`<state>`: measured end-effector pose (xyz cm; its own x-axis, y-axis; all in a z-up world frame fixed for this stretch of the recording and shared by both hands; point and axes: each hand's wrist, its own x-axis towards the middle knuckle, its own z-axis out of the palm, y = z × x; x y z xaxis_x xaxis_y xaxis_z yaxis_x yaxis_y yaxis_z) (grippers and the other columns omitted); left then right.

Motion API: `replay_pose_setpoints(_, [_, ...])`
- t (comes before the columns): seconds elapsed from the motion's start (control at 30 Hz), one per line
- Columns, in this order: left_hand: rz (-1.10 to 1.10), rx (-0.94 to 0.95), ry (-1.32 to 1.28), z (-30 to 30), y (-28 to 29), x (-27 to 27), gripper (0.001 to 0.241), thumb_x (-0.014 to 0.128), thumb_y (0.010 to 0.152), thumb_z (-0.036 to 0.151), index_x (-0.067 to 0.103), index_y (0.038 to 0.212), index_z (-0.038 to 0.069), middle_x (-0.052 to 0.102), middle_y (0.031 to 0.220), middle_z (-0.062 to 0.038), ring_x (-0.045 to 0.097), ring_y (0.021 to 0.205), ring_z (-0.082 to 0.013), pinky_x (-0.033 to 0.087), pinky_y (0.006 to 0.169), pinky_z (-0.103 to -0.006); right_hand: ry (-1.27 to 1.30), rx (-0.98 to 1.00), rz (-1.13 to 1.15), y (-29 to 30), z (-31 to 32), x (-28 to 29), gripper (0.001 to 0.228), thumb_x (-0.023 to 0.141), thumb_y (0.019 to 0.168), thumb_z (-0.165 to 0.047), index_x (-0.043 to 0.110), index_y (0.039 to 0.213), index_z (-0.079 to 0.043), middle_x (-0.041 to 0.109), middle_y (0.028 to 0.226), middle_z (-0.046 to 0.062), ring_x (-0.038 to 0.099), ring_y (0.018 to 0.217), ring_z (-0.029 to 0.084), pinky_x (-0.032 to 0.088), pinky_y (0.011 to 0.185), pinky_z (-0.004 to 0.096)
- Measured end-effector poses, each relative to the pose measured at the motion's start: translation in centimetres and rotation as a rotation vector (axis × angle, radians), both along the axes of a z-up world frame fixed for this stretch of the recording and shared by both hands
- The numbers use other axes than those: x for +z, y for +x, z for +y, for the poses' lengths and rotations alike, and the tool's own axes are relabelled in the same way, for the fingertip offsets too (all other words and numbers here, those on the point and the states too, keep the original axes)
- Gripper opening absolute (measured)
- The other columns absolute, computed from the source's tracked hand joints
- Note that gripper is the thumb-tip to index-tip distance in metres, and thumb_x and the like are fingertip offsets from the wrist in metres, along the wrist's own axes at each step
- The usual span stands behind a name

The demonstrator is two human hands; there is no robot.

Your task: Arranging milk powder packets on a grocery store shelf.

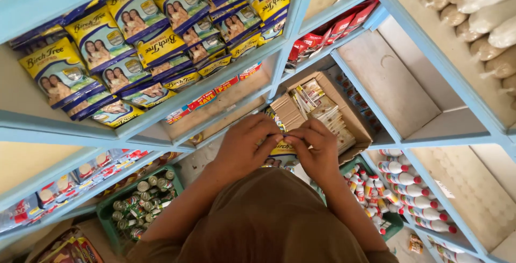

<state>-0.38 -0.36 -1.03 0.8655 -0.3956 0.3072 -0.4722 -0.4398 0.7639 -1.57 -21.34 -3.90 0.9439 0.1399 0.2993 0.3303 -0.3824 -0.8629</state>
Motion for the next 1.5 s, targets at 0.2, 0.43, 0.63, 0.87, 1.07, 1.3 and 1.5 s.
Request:
replay_pose_setpoints(0.2, [-0.078, -0.139, -0.010, -0.3, -0.3, 1.5, 0.071, 0.077, 0.089, 0.026, 0.050, 0.151, 0.005, 0.057, 0.128, -0.017, 0.063, 0.110, -0.0403, 0.053, 0.088, -0.0443, 0.192, -0.138, -0.068, 1.9, -2.3, -3.4, 0.002, 0.076, 0.088, -0.001, 0.074, 0.089, -0.001, 0.064, 0.085, 0.005, 0.058, 0.076, 0.014, 0.045, 0.067, 0.025])
replay_pose_setpoints(0.43, [0.160, -0.041, -0.226, 1.5, 0.7, -0.9, 0.050, 0.074, 0.098, 0.015, 0.061, 0.146, 0.019, 0.056, 0.136, -0.013, 0.069, 0.114, -0.0237, 0.060, 0.090, -0.0329, 0.711, 0.095, 0.115, 3.8, 1.1, -2.4, 0.048, 0.072, 0.096, -0.005, 0.054, 0.140, -0.008, 0.066, 0.121, 0.006, 0.064, 0.113, 0.015, 0.054, 0.101, 0.029])
replay_pose_setpoints(0.63, [0.316, 0.133, -0.367, 4.5, 2.9, -0.4, 0.072, 0.073, 0.091, 0.004, 0.044, 0.155, 0.021, 0.050, 0.132, -0.007, 0.057, 0.119, -0.0187, 0.058, 0.088, -0.0309, 0.760, 0.020, 0.368, 6.1, 3.9, -5.4, 0.061, 0.074, 0.086, 0.006, 0.050, 0.142, -0.004, 0.067, 0.107, 0.010, 0.069, 0.089, 0.017, 0.061, 0.077, 0.033])
replay_pose_setpoints(0.87, [-0.058, 0.344, -0.368, 12.3, 13.0, -1.4, 0.069, 0.080, 0.085, -0.011, 0.060, 0.146, 0.015, 0.046, 0.146, -0.012, 0.065, 0.121, -0.0221, 0.060, 0.095, -0.0307, 0.540, 0.127, 0.092, 18.7, 11.8, -1.7, 0.039, 0.081, 0.091, 0.003, 0.063, 0.125, -0.003, 0.072, 0.091, 0.005, 0.067, 0.078, 0.011, 0.054, 0.064, 0.024])
replay_pose_setpoints(1.07, [-0.190, 0.566, -0.273, 16.3, 20.8, -0.7, 0.053, 0.084, 0.084, -0.001, 0.068, 0.133, 0.009, 0.050, 0.142, -0.014, 0.073, 0.108, -0.0226, 0.064, 0.084, -0.0318, 0.712, 0.046, 0.061, 27.9, 18.8, -2.7, 0.031, 0.082, 0.085, 0.006, 0.064, 0.109, 0.002, 0.071, 0.089, 0.007, 0.068, 0.073, 0.013, 0.059, 0.061, 0.026])
replay_pose_setpoints(1.3, [-0.362, 0.720, 0.521, 14.4, 21.3, 1.9, 0.031, 0.070, 0.094, 0.022, 0.072, 0.124, 0.014, 0.072, 0.107, -0.017, 0.067, 0.097, -0.0434, 0.052, 0.078, -0.0556, 0.489, -0.169, -0.050, 26.8, 20.1, -1.0, 0.017, 0.083, 0.083, -0.002, 0.073, 0.097, 0.001, 0.074, 0.079, 0.007, 0.071, 0.065, 0.012, 0.059, 0.059, 0.026])
replay_pose_setpoints(1.5, [-0.446, 0.469, 0.529, 12.4, 23.6, 0.2, 0.044, 0.058, 0.107, 0.027, 0.056, 0.146, 0.009, 0.062, 0.139, -0.017, 0.056, 0.125, -0.0423, 0.039, 0.102, -0.0596, 0.147, -0.233, -0.356, 25.5, 18.9, 0.1, 0.017, 0.082, 0.083, -0.003, 0.077, 0.099, -0.004, 0.074, 0.092, 0.011, 0.073, 0.075, 0.021, 0.058, 0.067, 0.030])
